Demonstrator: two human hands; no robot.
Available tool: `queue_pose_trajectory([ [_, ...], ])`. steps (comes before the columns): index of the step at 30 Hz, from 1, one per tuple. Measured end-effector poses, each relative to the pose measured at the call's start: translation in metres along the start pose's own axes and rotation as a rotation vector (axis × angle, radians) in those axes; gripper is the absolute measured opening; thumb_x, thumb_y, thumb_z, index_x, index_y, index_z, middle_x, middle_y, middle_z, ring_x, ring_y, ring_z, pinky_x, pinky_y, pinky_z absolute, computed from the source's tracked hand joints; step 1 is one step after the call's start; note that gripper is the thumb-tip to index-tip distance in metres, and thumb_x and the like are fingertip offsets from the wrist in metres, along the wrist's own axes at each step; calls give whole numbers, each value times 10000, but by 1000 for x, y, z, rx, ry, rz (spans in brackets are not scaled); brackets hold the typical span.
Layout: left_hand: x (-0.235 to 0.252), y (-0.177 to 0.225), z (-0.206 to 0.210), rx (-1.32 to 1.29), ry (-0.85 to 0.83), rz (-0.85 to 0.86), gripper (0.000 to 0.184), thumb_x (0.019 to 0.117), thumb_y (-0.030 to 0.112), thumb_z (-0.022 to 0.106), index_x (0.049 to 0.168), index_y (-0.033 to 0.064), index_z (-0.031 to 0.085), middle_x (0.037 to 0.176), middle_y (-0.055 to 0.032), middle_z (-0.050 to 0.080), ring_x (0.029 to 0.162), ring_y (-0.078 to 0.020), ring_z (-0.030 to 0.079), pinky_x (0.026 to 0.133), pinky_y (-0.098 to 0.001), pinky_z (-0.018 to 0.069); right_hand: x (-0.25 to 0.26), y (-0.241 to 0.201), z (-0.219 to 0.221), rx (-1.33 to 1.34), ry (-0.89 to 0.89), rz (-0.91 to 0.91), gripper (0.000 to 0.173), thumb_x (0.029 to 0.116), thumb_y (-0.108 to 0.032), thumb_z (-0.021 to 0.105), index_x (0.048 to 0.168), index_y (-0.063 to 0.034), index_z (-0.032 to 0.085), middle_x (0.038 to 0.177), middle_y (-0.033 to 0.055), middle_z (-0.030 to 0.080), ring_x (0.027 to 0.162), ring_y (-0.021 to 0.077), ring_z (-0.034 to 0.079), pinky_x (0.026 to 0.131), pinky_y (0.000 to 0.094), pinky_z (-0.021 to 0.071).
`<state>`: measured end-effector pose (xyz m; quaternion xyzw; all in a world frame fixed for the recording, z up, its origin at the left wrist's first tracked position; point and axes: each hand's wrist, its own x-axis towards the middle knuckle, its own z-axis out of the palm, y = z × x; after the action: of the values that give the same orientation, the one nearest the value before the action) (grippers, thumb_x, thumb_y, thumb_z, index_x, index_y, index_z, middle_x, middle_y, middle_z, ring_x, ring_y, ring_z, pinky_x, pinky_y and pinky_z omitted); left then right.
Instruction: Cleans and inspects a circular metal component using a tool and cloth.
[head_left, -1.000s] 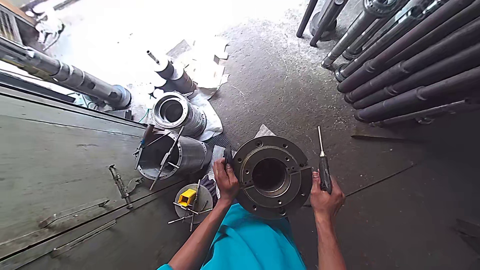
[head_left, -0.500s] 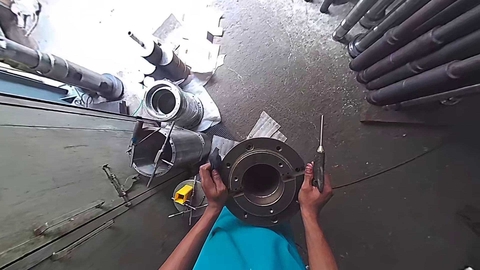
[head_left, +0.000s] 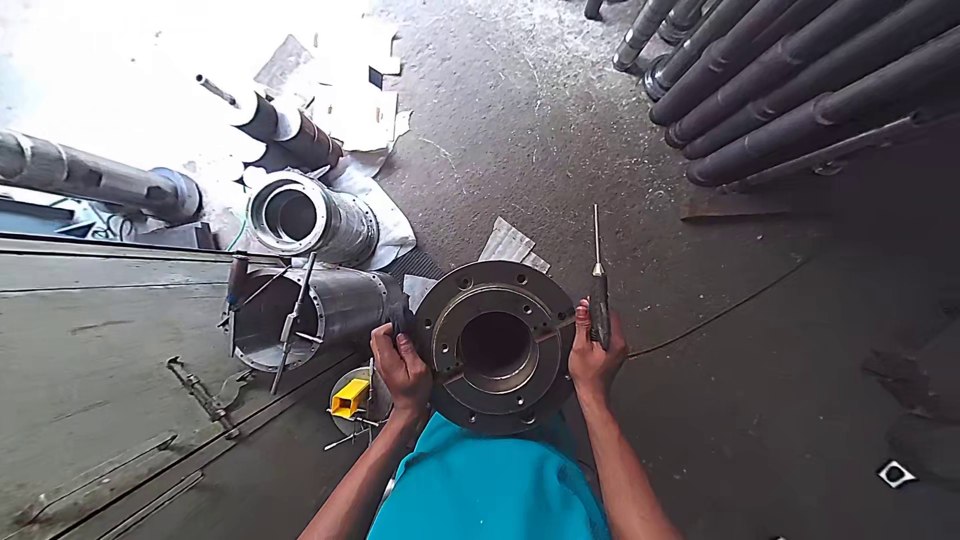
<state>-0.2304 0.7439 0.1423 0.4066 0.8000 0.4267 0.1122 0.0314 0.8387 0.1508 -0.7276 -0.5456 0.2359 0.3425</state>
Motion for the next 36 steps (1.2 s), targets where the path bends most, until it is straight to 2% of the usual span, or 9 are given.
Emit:
queue_pose_trajectory([
  [12, 0, 7, -6, -42, -7, -83, 323, 1040, 173, 409, 1174, -54, 596, 1122, -210, 627, 1091, -301, 602, 998, -444, 468, -2, -13, -5, -136, -6, 21, 453, 1024, -442, 589, 1177, -26, 683, 923, 164, 713, 854, 312, 694, 783, 548, 533],
  [14, 3, 14, -17, -150, -39, -165, 309, 1018, 147, 424, 1176, -51, 601, 1150, -200, 619, 1117, -264, 594, 1014, -416, 465, -2, -14, -6, -167, -16, 36, 474, 1030, -467, 573, 1165, -24, 674, 932, 189, 703, 862, 349, 689, 780, 583, 523],
  [16, -2, 21, -33, -275, -25, -184, 266, 1000, 113, 438, 1136, -45, 602, 1089, -143, 607, 1031, -168, 606, 932, -321, 502, -3, -14, -8, -195, -30, 52, 505, 1034, -496, 554, 1162, -20, 665, 925, 206, 695, 856, 377, 685, 766, 611, 516],
  [22, -21, 57, -76, -529, 45, -33, 202, 976, 95, 455, 1112, -13, 558, 932, 11, 618, 832, -9, 622, 765, -202, 549, -1, -15, -7, -200, -38, 32, 494, 1033, -494, 556, 1154, -29, 670, 928, 209, 695, 873, 386, 680, 782, 621, 506],
  [27, -48, 78, -76, -425, 165, 234, 286, 1027, 290, 490, 1105, 38, 599, 1037, -36, 627, 985, -98, 618, 866, -287, 548, -1, -17, -6, -193, -68, 58, 525, 1033, -524, 538, 1248, -59, 653, 1016, 223, 708, 955, 410, 687, 826, 639, 507],
  [29, -66, 79, -57, -250, 137, 319, 269, 1034, 288, 475, 1157, 88, 606, 1169, -61, 623, 1153, -161, 585, 1003, -358, 495, -3, -9, -8, -184, -80, 40, 553, 1026, -564, 517, 1273, -87, 651, 1015, 216, 713, 928, 414, 694, 785, 653, 516],
  [32, -87, 59, -6, 176, -125, 410, 374, 981, 275, 460, 1224, 132, 707, 1421, -126, 598, 1423, -370, 439, 1169, -603, 309, -1, -4, -12, -171, -145, 31, 607, 1019, -644, 455, 1301, -138, 635, 1026, 187, 716, 914, 391, 695, 747, 638, 522],
  [34, -94, 48, 14, 346, -178, 427, 429, 1001, 310, 381, 1287, 257, 696, 1533, -24, 526, 1516, -342, 315, 1227, -617, 178, 1, -3, -12, -145, -192, 15, 601, 1020, -652, 442, 1299, -154, 628, 1017, 168, 715, 905, 379, 694, 730, 625, 524],
  [36, -92, 52, 10, 323, -219, 376, 483, 1032, 383, 329, 1370, 261, 652, 1596, -6, 452, 1554, -316, 241, 1246, -629, 101, 1, 0, -14, -113, -223, -4, 596, 1020, -656, 439, 1292, -159, 624, 1006, 157, 712, 884, 368, 693, 713, 614, 527],
])
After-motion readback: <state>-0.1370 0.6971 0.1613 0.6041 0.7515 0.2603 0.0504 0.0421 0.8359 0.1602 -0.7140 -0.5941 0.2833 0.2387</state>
